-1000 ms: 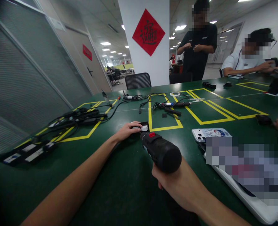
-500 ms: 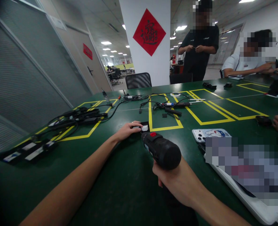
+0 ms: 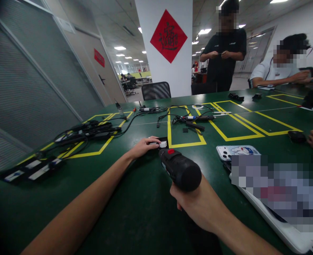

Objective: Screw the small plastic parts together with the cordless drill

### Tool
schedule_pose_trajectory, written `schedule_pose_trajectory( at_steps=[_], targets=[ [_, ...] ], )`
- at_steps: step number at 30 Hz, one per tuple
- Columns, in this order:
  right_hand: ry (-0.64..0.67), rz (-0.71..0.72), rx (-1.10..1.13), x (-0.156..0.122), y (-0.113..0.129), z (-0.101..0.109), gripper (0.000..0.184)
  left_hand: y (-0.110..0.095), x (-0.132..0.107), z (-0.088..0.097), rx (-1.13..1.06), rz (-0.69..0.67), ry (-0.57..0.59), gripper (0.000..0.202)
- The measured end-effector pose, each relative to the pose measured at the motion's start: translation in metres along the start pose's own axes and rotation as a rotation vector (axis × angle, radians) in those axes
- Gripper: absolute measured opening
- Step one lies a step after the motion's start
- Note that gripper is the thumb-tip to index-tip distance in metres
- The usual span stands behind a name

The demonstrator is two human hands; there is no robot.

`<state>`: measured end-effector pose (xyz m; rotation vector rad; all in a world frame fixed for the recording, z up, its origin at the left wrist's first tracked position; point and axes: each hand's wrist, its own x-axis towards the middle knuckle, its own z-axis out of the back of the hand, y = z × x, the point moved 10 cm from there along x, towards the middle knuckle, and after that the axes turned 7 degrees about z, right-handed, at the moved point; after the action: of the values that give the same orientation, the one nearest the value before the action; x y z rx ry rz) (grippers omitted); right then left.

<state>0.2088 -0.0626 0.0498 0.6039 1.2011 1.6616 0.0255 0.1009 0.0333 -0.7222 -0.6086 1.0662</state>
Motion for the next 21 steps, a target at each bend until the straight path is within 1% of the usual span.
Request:
schedule_pose_trajectory(
  at_steps=[2,5,10,16,18,21],
  targets=[
    [-0.002,-0.009,-0.014,0.0003,-0.0012,0.0005,0.023,0.001,0.0003,-0.0007,-0.002,0.004,0.004,0.034],
    [0.0,-0.003,-0.035,-0.0002,0.0035,0.0023,0.027,0.0025,0.0005,-0.0004,-0.001,0.01,0.003,0.034],
    [0.007,-0.031,-0.013,-0.0024,0.006,0.0023,0.03,0.0032,0.0004,0.0009,0.019,0.022,-0.001,0.034],
    [0.002,-0.011,-0.007,-0.0023,0.0021,0.0011,0.023,0.0019,0.0002,0.0012,0.012,0.028,0.001,0.035],
    [0.007,-0.002,-0.014,-0.0016,0.0023,0.001,0.023,0.0018,0.0001,0.0016,-0.001,0.03,-0.001,0.035],
    [0.008,-0.024,-0.026,-0.0012,0.0012,0.0016,0.026,0.0015,0.0003,0.0006,-0.025,0.029,0.01,0.035]
  ],
)
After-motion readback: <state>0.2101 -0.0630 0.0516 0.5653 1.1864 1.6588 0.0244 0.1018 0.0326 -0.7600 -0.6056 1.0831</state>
